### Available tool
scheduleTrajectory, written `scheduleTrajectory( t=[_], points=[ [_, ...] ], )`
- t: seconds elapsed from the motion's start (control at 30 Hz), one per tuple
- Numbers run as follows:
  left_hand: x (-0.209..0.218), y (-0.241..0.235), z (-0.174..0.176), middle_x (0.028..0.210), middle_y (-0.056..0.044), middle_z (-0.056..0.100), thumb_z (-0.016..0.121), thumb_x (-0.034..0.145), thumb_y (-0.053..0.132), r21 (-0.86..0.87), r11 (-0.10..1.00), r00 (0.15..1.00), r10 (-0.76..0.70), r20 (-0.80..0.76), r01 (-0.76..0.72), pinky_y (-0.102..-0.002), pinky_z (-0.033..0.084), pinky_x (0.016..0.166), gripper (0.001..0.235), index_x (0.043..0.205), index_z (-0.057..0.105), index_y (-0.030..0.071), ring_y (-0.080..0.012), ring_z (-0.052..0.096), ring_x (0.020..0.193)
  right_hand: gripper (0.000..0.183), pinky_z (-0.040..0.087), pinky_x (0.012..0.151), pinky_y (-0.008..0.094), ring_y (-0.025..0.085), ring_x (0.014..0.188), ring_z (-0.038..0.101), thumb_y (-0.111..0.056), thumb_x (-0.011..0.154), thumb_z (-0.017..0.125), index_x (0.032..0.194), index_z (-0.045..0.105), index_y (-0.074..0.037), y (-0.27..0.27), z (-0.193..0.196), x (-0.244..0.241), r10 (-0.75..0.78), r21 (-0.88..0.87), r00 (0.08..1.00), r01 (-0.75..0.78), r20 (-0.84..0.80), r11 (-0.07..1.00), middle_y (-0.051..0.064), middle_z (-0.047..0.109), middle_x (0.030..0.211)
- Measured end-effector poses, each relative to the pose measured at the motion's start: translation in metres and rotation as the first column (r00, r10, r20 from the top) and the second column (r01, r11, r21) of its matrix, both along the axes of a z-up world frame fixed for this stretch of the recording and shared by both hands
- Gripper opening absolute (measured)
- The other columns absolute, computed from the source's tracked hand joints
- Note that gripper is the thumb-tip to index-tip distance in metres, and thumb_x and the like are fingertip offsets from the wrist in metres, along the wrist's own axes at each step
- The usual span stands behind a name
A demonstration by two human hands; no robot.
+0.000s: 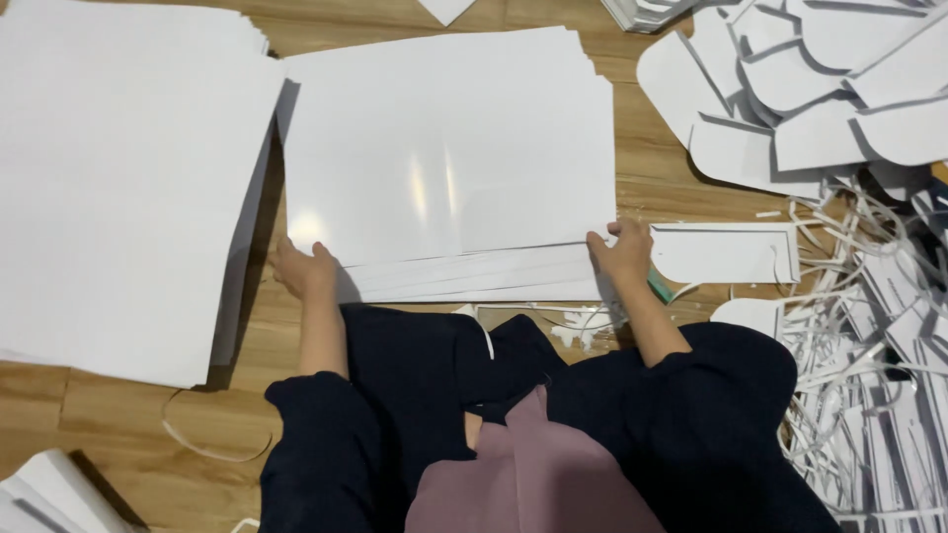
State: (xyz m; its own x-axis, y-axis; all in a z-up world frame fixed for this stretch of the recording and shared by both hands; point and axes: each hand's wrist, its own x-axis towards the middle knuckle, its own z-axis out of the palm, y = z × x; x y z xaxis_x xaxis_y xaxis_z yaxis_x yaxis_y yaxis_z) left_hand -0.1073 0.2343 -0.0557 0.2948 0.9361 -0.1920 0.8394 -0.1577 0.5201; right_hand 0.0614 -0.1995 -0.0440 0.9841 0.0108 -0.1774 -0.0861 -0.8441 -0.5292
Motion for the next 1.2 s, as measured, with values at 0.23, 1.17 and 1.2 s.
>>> scheduleTrajectory(
  t=[0.23,1.17,1.2],
  points=[
    [0.003,-0.008,-0.010,0.060,0.010,0.054,0.076,0.069,0.028,-0.001,0.994,0.945,0.105,0.309,-0.110,-0.023,0.047,0.057,0.017,0.080,0.063,0.025,-0.0094,0.058,0.062,0.038,0.052,0.056,0.036,0.025,0.071,0.061,-0.028,0.077,0.074,0.099,0.058,-0.001,-0.030,0.038,0.005,-0.393,0.543,0.890,0.454,-0.232,0.706,0.020,0.059,0.083],
    [0.010,-0.086,0.068,0.130,-0.011,0.036,0.061,0.085,0.015,0.154,0.949,0.957,-0.257,-0.135,0.276,-0.043,0.033,0.089,0.054,0.133,0.038,0.006,-0.0305,0.033,0.116,0.040,0.047,0.078,0.045,0.032,0.098,0.054,-0.029,0.081,0.064,0.112,0.058,-0.006,-0.044,-0.014,-0.003,-0.191,-0.117,0.975,0.204,0.113,0.972,0.012,0.055,0.105],
    [0.009,-0.086,0.070,0.123,-0.009,0.041,0.061,0.084,0.012,0.245,0.931,0.962,-0.251,-0.107,0.270,-0.040,0.034,0.084,0.045,0.127,0.047,0.007,-0.0286,0.038,0.108,0.042,0.047,0.078,0.046,0.032,0.099,0.054,-0.032,0.080,0.064,0.112,0.058,-0.006,-0.045,-0.023,0.000,-0.195,-0.113,0.977,0.204,0.084,0.972,0.011,0.054,0.106]
  ],
)
